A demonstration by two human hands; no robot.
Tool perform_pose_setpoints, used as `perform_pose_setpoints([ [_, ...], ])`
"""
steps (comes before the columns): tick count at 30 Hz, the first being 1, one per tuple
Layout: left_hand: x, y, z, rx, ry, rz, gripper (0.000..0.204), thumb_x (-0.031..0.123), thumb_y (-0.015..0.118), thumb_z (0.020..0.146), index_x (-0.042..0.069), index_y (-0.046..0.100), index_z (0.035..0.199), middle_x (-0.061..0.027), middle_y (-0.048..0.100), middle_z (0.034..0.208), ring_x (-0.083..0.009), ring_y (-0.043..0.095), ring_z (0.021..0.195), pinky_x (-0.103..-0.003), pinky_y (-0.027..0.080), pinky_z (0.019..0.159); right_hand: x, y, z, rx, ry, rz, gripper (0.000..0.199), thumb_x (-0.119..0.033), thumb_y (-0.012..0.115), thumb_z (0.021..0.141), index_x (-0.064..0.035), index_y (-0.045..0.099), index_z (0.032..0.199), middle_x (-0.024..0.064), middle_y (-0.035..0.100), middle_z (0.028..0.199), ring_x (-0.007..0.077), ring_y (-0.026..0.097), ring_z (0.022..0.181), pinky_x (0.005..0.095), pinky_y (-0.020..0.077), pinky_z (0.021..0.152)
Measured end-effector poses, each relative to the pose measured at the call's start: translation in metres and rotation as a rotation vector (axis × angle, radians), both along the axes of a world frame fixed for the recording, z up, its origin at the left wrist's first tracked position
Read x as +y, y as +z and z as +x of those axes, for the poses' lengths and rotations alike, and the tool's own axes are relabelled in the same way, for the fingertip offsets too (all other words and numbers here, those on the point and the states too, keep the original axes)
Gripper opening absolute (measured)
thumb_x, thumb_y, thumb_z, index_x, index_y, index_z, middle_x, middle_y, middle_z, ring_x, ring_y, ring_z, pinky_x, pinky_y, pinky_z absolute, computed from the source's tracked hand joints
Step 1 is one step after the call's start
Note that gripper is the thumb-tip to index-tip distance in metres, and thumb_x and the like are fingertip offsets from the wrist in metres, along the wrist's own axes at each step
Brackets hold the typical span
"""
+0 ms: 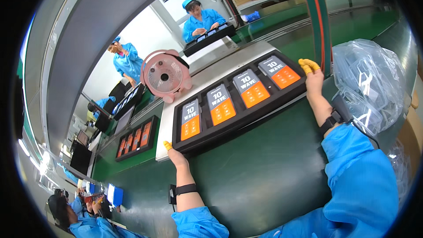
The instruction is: The recorder is shown picking up plastic phone cases from a box and placing them onto smartphones on a conveyor belt assembly line.
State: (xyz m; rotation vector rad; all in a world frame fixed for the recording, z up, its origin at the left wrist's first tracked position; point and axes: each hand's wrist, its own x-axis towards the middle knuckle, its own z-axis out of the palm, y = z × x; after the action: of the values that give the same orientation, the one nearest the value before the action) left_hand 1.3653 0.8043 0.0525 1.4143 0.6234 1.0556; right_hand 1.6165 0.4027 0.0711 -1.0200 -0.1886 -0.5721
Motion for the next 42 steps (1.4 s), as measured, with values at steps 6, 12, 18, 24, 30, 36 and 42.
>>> perform_pose_setpoints([
  [6, -0.018, 0.024, -0.014, 0.381, 0.233, 0.283, 0.052, 0.045, 0.034, 0.088, -0.004, 0.049, 0.098, -0.0083, 0.057, 0.088, -0.0218, 0.052, 0.08, -0.031, 0.04, 0.073, 0.018, 0.027, -0.035, -0.444, -0.511, -0.643, 0.019, 0.005, 0.05, 0.077, -0.0032, 0.055, 0.094, 0.0097, 0.053, 0.097, 0.0229, 0.05, 0.094, 0.0289, 0.0395, 0.082],
  [12, 0.017, 0.041, -0.028, -0.211, -0.083, -0.217, 0.059, 0.059, 0.031, 0.082, 0.005, 0.05, 0.093, -0.0068, 0.057, 0.084, -0.0172, 0.053, 0.075, -0.027, 0.039, 0.064, 0.108, 0.013, -0.162, -0.725, 0.335, -0.884, 0.023, -0.011, 0.06, 0.075, -0.0092, 0.053, 0.097, 0.0073, 0.053, 0.094, 0.0212, 0.051, 0.085, 0.0319, 0.0437, 0.074],
  [18, -0.033, 0.097, -0.031, -0.609, -1.149, -0.416, 0.081, 0.063, 0.038, 0.075, -0.003, 0.032, 0.124, -0.0215, 0.036, 0.126, -0.0338, 0.039, 0.113, -0.043, 0.034, 0.092, 0.152, 0.003, -0.192, -0.436, 0.802, -0.718, 0.038, -0.019, 0.065, 0.073, -0.0075, 0.049, 0.106, 0.0042, 0.052, 0.091, 0.0182, 0.049, 0.084, 0.0304, 0.0401, 0.077],
  [24, -0.095, 0.095, -0.018, -0.34, -1.471, -0.424, 0.1, 0.076, 0.031, 0.066, 0.004, 0.012, 0.133, -0.0215, 0.018, 0.135, -0.0344, 0.021, 0.124, -0.043, 0.023, 0.098, 0.155, 0.013, -0.189, -0.277, 0.84, -0.325, 0.045, -0.027, 0.062, 0.077, -0.0068, 0.044, 0.113, 0.0009, 0.049, 0.101, 0.0099, 0.046, 0.088, 0.0238, 0.0363, 0.076],
  [30, -0.117, 0.084, -0.014, -0.206, -1.551, -0.334, 0.101, 0.079, 0.022, 0.065, 0.006, 0.01, 0.134, -0.0158, 0.011, 0.138, -0.0294, 0.016, 0.126, -0.047, 0.019, 0.098, 0.158, 0.027, -0.193, -0.012, 0.971, -0.202, 0.015, -0.012, 0.057, 0.081, -0.0043, 0.053, 0.092, -0.0028, 0.053, 0.082, 0.0042, 0.048, 0.077, 0.0198, 0.0404, 0.068],
  [36, -0.119, 0.085, -0.011, -0.091, -1.527, -0.128, 0.102, 0.079, 0.02, 0.065, 0.002, 0.02, 0.131, -0.0143, 0.022, 0.135, -0.0243, 0.024, 0.123, -0.04, 0.021, 0.098, 0.161, 0.021, -0.195, 0.173, 1.085, -0.227, 0.03, -0.012, 0.06, 0.079, -0.003, 0.051, 0.105, 0.0006, 0.057, 0.089, 0.007, 0.052, 0.081, 0.0209, 0.0426, 0.072],
  [42, -0.037, 0.091, -0.018, -0.384, -1.221, -0.348, 0.066, 0.059, 0.035, 0.079, 0.001, 0.05, 0.106, -0.011, 0.054, 0.101, -0.0207, 0.05, 0.094, -0.032, 0.04, 0.079, 0.153, -0.009, -0.201, -0.079, 1.175, -0.388, 0.031, -0.011, 0.058, 0.08, -0.0043, 0.05, 0.109, 0.0015, 0.052, 0.092, 0.0091, 0.05, 0.082, 0.022, 0.0414, 0.073],
])
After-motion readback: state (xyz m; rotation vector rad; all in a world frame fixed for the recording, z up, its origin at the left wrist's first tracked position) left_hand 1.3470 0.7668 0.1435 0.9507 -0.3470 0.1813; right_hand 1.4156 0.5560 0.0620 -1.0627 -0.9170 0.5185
